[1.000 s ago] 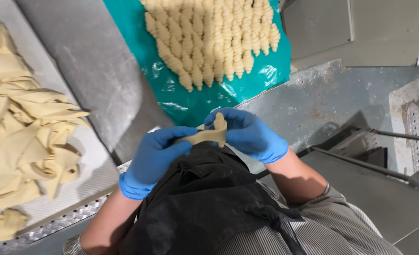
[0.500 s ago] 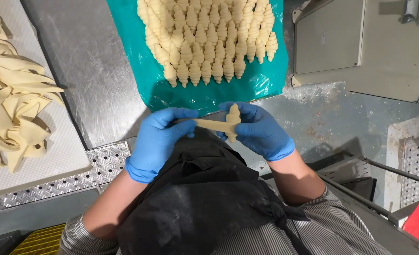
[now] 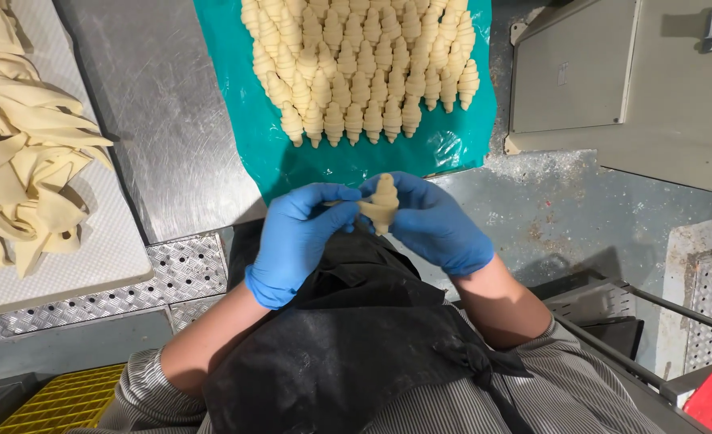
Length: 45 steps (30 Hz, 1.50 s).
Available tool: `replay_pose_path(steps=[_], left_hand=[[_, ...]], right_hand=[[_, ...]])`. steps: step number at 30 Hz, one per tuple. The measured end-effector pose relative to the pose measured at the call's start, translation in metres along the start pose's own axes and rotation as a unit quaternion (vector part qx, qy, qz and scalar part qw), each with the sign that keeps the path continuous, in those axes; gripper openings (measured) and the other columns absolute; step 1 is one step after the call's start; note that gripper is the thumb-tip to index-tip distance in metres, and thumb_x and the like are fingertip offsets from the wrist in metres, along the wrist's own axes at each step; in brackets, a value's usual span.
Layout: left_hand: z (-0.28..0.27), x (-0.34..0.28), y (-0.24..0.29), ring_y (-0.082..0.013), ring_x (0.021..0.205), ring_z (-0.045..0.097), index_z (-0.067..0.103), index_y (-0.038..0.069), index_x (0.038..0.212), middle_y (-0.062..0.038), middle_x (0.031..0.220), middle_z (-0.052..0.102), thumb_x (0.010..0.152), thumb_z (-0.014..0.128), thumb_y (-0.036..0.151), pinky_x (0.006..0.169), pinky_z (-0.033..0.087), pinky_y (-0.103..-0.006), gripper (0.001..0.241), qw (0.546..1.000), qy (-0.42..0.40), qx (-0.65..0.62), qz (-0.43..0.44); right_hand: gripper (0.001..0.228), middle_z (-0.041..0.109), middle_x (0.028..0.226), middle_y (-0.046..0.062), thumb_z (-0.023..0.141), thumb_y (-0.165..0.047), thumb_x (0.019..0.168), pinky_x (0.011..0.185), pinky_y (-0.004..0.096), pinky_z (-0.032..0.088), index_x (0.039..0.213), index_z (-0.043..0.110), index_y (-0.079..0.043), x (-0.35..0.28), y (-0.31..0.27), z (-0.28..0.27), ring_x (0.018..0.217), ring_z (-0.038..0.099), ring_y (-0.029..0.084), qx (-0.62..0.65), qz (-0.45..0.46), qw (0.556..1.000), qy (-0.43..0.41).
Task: Rolling dough triangles into croissant shapes in a bakery kitchen.
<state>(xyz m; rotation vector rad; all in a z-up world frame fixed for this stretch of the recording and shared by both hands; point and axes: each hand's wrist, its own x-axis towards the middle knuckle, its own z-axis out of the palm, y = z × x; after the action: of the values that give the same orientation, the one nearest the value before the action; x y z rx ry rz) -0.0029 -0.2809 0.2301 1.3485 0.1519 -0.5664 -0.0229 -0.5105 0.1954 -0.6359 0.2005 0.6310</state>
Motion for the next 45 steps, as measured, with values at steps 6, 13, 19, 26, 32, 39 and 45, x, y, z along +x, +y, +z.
replay_pose_path(steps=[6, 13, 19, 26, 32, 39, 45], left_hand=[[-0.005, 0.001, -0.020, -0.0074, 0.080, 0.063, 0.074, -0.002, 0.109, -0.006, 0.092, 0.072, 0.095, 0.074, 0.002, 0.073, 0.054, -0.0223, 0.015, 0.995, 0.026, 0.085, 0.054], [0.008, 0.006, -0.011, -0.0061, 0.086, 0.066, 0.073, -0.001, 0.112, -0.004, 0.100, 0.075, 0.097, 0.069, 0.003, 0.079, 0.056, -0.0220, 0.016, 0.999, -0.005, 0.025, 0.027], [0.006, 0.015, -0.025, -0.0105, 0.086, 0.063, 0.070, -0.002, 0.120, -0.005, 0.110, 0.074, 0.101, 0.064, 0.002, 0.080, 0.056, -0.0246, 0.020, 0.998, -0.031, 0.013, 0.051], [-0.012, 0.024, -0.045, -0.0102, 0.092, 0.060, 0.058, 0.002, 0.132, -0.004, 0.110, 0.062, 0.100, 0.066, 0.007, 0.084, 0.053, -0.0256, 0.033, 0.999, 0.002, 0.024, 0.047], [-0.042, 0.014, -0.042, -0.0107, 0.089, 0.064, 0.061, 0.003, 0.132, -0.004, 0.113, 0.067, 0.103, 0.060, 0.019, 0.084, 0.055, -0.0260, 0.033, 0.997, 0.074, -0.006, -0.025], [-0.079, -0.005, -0.043, -0.0119, 0.089, 0.065, 0.063, 0.003, 0.136, -0.007, 0.110, 0.069, 0.105, 0.058, 0.018, 0.087, 0.056, -0.0259, 0.035, 0.993, 0.111, 0.003, -0.032], [-0.203, 0.003, -0.052, -0.0173, 0.105, 0.060, 0.063, -0.002, 0.136, -0.010, 0.118, 0.065, 0.110, 0.063, 0.018, 0.096, 0.051, -0.0312, 0.032, 0.939, 0.239, 0.221, 0.110]], right_hand=[[0.050, 0.064, 0.132, 0.018, 0.070, -0.002, 0.094, 0.105, 0.042, 0.052, 0.141, 0.053, 0.001, 0.001, -0.007, -0.003, 0.121, 0.065, 0.031, -0.006, -0.007, 1.000, 0.028], [0.046, 0.064, 0.132, 0.019, 0.071, 0.000, 0.098, 0.102, 0.043, 0.054, 0.141, 0.056, 0.005, -0.001, 0.007, -0.009, 0.117, 0.066, 0.029, 0.020, -0.031, 0.998, 0.047], [0.046, 0.067, 0.126, 0.014, 0.073, 0.000, 0.093, 0.101, 0.043, 0.057, 0.136, 0.057, -0.002, -0.002, 0.007, -0.009, 0.114, 0.069, 0.028, 0.031, -0.055, 0.995, 0.080], [0.041, 0.071, 0.117, 0.013, 0.073, -0.003, 0.093, 0.096, 0.037, 0.058, 0.132, 0.063, 0.004, 0.007, -0.009, -0.046, 0.107, 0.070, 0.023, -0.084, -0.083, 0.982, 0.147], [0.038, 0.072, 0.114, 0.011, 0.071, -0.004, 0.095, 0.090, 0.032, 0.058, 0.131, 0.062, 0.004, 0.063, -0.025, -0.154, 0.100, 0.070, 0.018, -0.325, -0.242, 0.864, 0.299], [0.033, 0.064, 0.130, 0.019, 0.073, -0.011, 0.103, 0.107, 0.037, 0.052, 0.136, 0.067, -0.005, 0.094, 0.008, -0.170, 0.123, 0.063, 0.030, -0.708, -0.249, 0.547, 0.371], [0.078, 0.020, 0.163, 0.034, 0.069, -0.014, 0.101, 0.125, 0.052, 0.021, 0.157, 0.023, 0.013, 0.104, 0.035, -0.146, 0.153, 0.018, 0.051, -0.784, -0.285, 0.498, 0.234]])
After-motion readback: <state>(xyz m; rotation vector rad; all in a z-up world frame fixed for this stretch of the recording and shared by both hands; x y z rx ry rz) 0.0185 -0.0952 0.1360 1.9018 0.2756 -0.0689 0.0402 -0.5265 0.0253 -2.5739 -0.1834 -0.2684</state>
